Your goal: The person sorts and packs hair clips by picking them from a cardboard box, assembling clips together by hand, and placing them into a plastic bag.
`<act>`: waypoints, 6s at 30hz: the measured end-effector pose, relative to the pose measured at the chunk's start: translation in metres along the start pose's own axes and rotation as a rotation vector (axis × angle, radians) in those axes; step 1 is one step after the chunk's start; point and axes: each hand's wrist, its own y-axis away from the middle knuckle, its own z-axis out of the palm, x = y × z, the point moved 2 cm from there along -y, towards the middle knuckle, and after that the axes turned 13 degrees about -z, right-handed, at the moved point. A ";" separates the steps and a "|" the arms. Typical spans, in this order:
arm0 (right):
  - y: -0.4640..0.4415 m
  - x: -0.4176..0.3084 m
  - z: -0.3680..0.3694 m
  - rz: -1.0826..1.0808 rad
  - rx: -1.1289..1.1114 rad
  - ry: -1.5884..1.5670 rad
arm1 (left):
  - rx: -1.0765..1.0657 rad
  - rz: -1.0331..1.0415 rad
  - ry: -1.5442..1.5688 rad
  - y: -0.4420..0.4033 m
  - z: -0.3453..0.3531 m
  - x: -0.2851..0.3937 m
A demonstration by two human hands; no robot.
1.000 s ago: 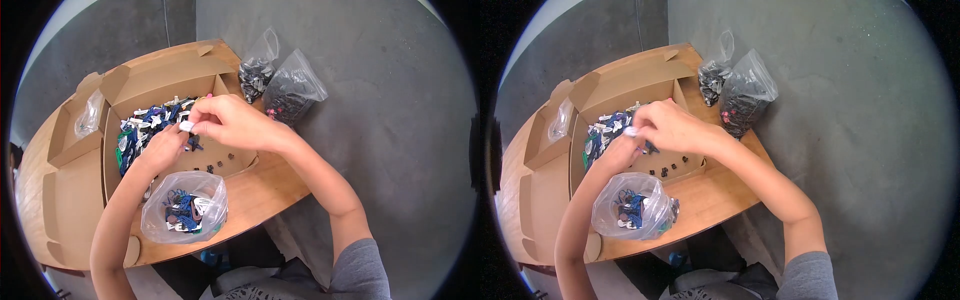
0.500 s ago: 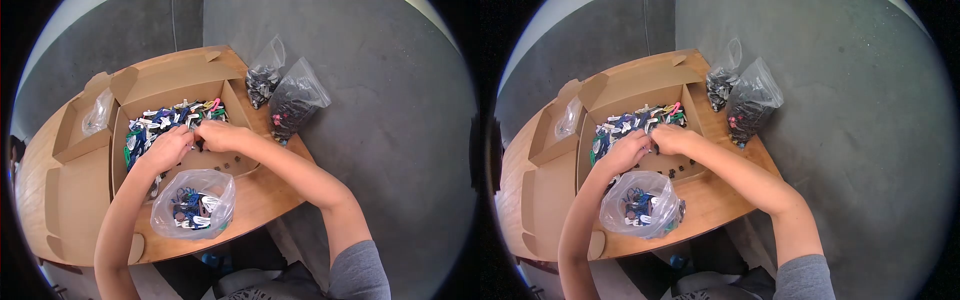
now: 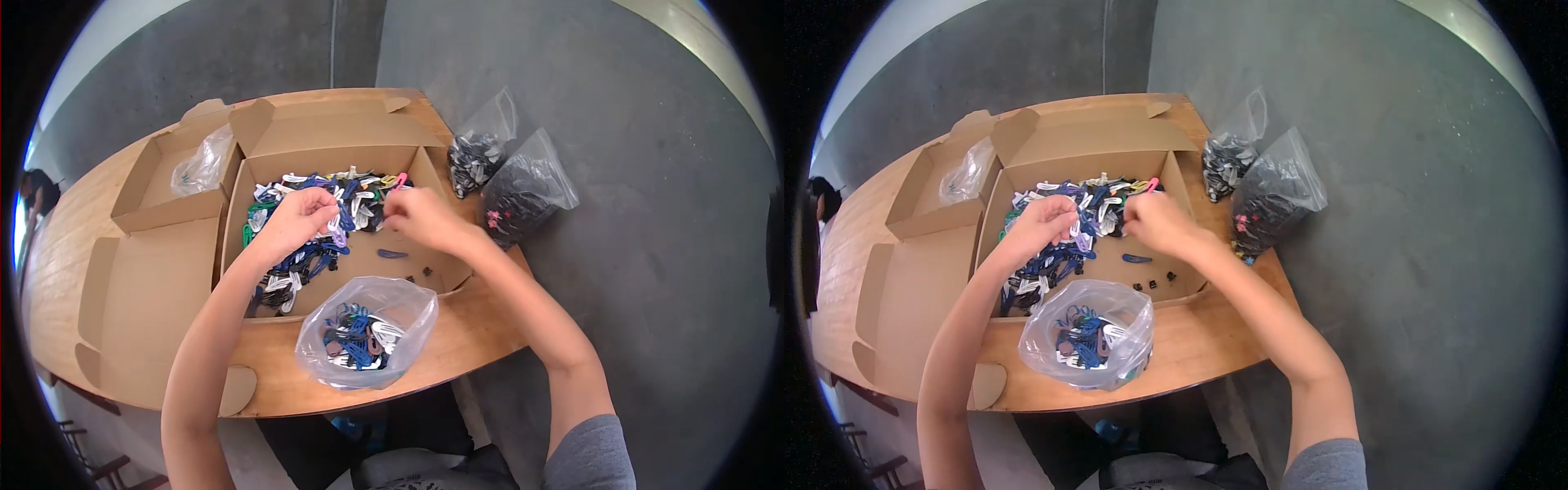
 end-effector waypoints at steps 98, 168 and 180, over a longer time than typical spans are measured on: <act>-0.077 0.017 0.014 -0.027 0.030 -0.300 | 0.627 0.317 -1.148 0.018 0.002 -0.014; -0.032 0.029 0.006 0.115 -0.085 0.079 | 0.088 0.374 -0.999 -0.042 0.057 -0.006; -0.032 0.060 0.039 0.193 -0.240 0.250 | 0.044 0.265 -0.778 -0.038 0.042 -0.001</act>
